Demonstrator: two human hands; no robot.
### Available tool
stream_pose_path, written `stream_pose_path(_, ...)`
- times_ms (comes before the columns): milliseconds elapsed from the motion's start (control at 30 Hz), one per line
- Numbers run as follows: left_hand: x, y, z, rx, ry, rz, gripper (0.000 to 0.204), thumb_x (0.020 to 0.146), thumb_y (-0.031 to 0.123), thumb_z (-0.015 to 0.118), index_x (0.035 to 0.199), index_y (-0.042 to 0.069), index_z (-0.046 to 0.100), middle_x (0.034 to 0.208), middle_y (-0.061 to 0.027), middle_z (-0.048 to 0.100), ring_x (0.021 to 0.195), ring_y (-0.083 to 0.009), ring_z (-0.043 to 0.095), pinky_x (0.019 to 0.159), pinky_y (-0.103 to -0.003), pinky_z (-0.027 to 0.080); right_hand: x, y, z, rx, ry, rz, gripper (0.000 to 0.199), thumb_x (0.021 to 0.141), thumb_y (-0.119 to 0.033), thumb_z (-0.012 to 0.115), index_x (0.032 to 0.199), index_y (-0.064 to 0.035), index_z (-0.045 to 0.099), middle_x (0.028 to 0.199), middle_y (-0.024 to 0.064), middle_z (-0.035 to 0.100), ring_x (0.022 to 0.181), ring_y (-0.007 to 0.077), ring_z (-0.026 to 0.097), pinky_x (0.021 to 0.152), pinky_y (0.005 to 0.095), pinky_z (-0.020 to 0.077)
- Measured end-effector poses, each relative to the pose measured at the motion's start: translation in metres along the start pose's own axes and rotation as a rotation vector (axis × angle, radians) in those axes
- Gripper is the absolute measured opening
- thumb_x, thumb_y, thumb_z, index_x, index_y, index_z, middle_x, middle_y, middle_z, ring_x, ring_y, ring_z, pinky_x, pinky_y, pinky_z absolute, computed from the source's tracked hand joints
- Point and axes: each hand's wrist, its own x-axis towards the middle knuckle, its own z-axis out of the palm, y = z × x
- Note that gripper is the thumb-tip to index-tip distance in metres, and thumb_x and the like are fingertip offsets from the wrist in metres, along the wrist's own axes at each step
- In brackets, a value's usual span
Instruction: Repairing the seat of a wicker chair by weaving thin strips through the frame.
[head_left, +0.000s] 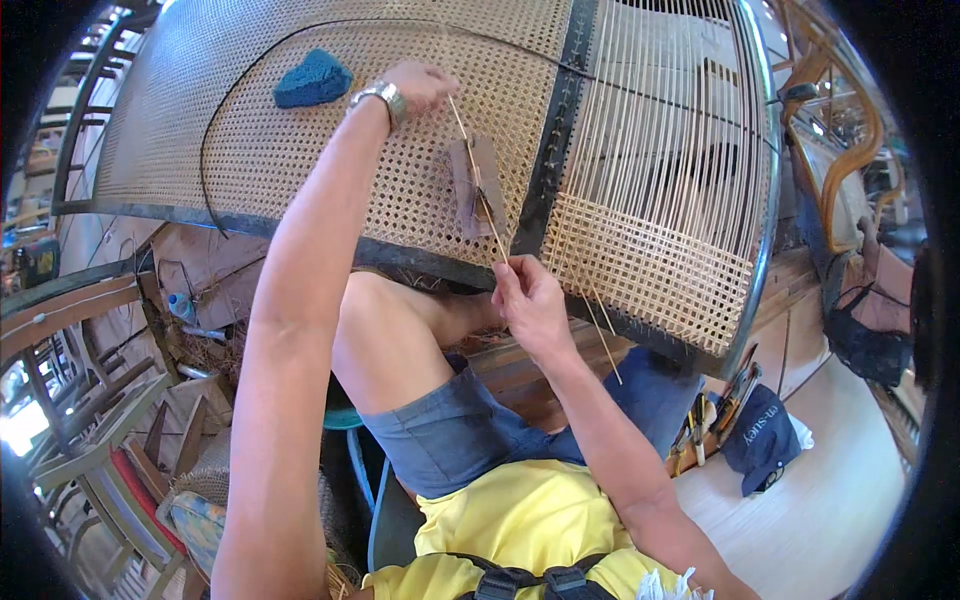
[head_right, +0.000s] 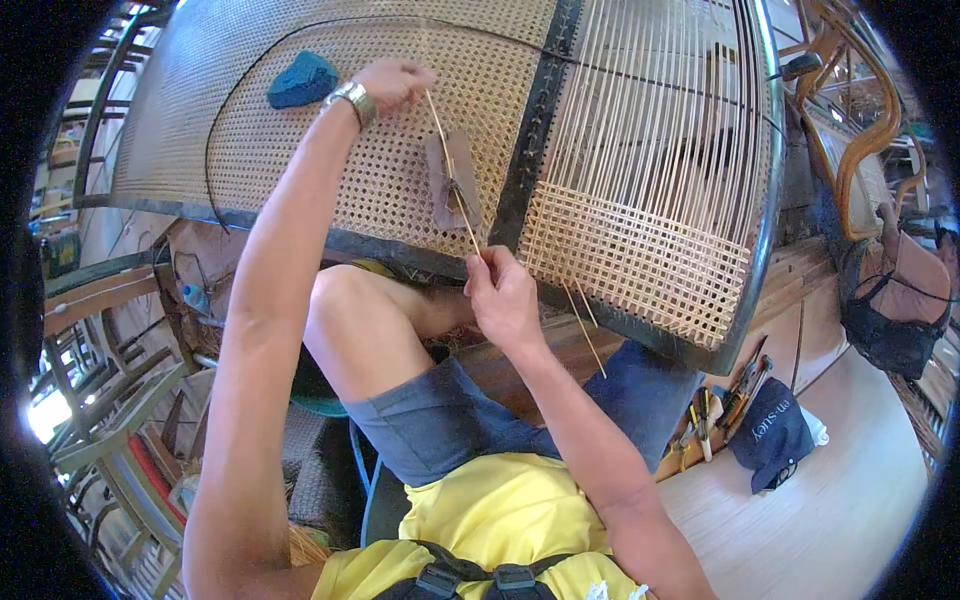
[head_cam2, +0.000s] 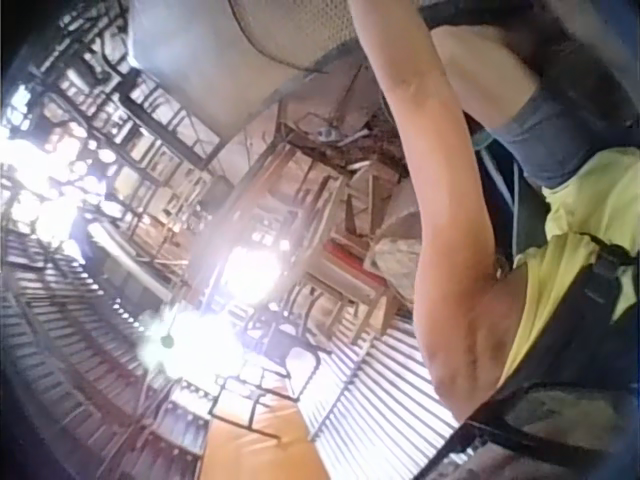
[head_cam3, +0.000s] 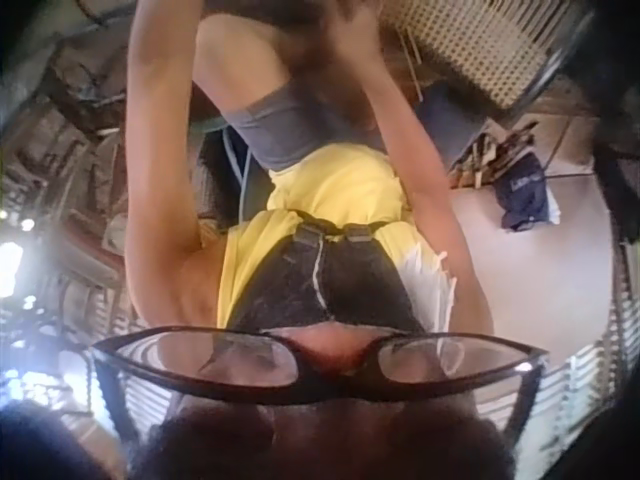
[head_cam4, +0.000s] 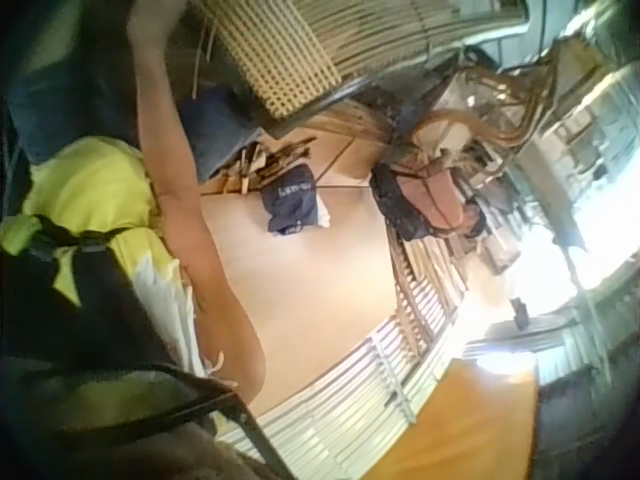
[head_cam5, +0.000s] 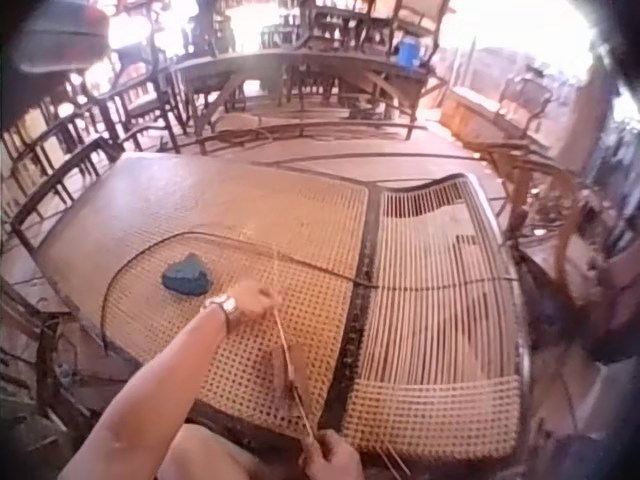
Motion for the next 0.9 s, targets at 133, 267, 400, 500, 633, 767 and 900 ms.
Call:
stream_pose_path(133, 0.051, -0.030, -0.071, 0.288, 0.304, -0.118, 0.029, 0.092, 0.032, 0.057, 0.101, 0.011, 0.075, 0.087, -0.0073, 0.071, 0.080, -0.0234, 0.063, 0.074, -0.039, 0.051, 0.001, 0.003, 0.005, -0.380, 0.156, -0.252, 0.022, 0.100, -0.019, 0.055, 0.098, 0.0014, 0.063, 0.063, 0.0070, 0.059, 0.059, 0.0116, 0.058, 0.056, 0.0315, 0.0474)
stream_pose_path(267, 0.039, -0.035, -0.093, -0.419, 0.564, -0.326, 0.040, 0.093, 0.047, 0.057, 0.098, 0.012, 0.076, 0.093, -0.0069, 0.073, 0.082, -0.0196, 0.066, 0.081, -0.036, 0.051, 0.003, -0.005, 0.006, -0.228, 0.181, -0.150, 0.020, 0.100, -0.016, 0.053, 0.097, 0.0010, 0.064, 0.065, 0.0104, 0.062, 0.060, 0.0169, 0.061, 0.058, 0.0339, 0.0479)
stream_pose_path(400, -0.019, -0.033, -0.059, -0.212, 0.687, 0.127, 0.052, 0.088, 0.055, 0.066, 0.094, 0.004, 0.070, 0.068, 0.0004, 0.059, 0.047, -0.0076, 0.039, 0.044, -0.027, 0.032, 0.016, -0.009, 0.006, -0.182, 0.086, -0.045, 0.023, 0.099, -0.018, 0.052, 0.096, 0.0013, 0.064, 0.067, 0.0135, 0.063, 0.060, 0.0224, 0.063, 0.059, 0.0364, 0.0480)
stream_pose_path(500, -0.069, -0.013, -0.029, -0.597, -0.036, -0.220, 0.059, 0.087, 0.060, 0.065, 0.103, 0.003, 0.067, 0.063, 0.0046, 0.055, 0.045, -0.0037, 0.037, 0.042, -0.021, 0.027, 0.029, -0.014, 0.011, -0.234, 0.117, -0.057, 0.026, 0.098, -0.021, 0.053, 0.093, 0.0018, 0.065, 0.065, 0.0158, 0.062, 0.059, 0.0246, 0.063, 0.059, 0.0376, 0.0476)
stream_pose_path(633, -0.068, -0.017, 0.006, -0.581, -0.266, -0.128, 0.041, 0.089, 0.045, 0.071, 0.107, 0.009, 0.065, 0.060, 0.0076, 0.050, 0.043, -0.0023, 0.034, 0.040, -0.021, 0.023, 0.033, -0.021, 0.018, -0.379, 0.143, -0.045, 0.030, 0.096, -0.024, 0.056, 0.082, 0.0028, 0.062, 0.064, 0.0211, 0.060, 0.060, 0.0332, 0.063, 0.058, 0.0408, 0.0466)
stream_pose_path(767, -0.055, -0.015, 0.009, -0.697, -0.367, -0.130, 0.029, 0.089, 0.035, 0.072, 0.103, 0.011, 0.065, 0.060, 0.0082, 0.050, 0.043, -0.0023, 0.034, 0.040, -0.022, 0.022, 0.027, -0.026, 0.025, -0.518, 0.253, -0.177, 0.029, 0.096, -0.022, 0.057, 0.079, 0.0013, 0.060, 0.066, 0.0228, 0.060, 0.064, 0.0399, 0.063, 0.059, 0.0447, 0.0481)
stream_pose_path(900, -0.026, -0.015, 0.012, -0.631, -0.235, -0.138, 0.019, 0.090, 0.030, 0.069, 0.093, 0.013, 0.063, 0.061, 0.0075, 0.052, 0.042, -0.0036, 0.036, 0.039, -0.023, 0.025, 0.022, -0.015, 0.023, -0.708, 0.299, -0.453, 0.019, 0.095, -0.017, 0.057, 0.084, -0.0020, 0.060, 0.072, 0.0234, 0.062, 0.071, 0.0430, 0.063, 0.064, 0.0512, 0.0502)
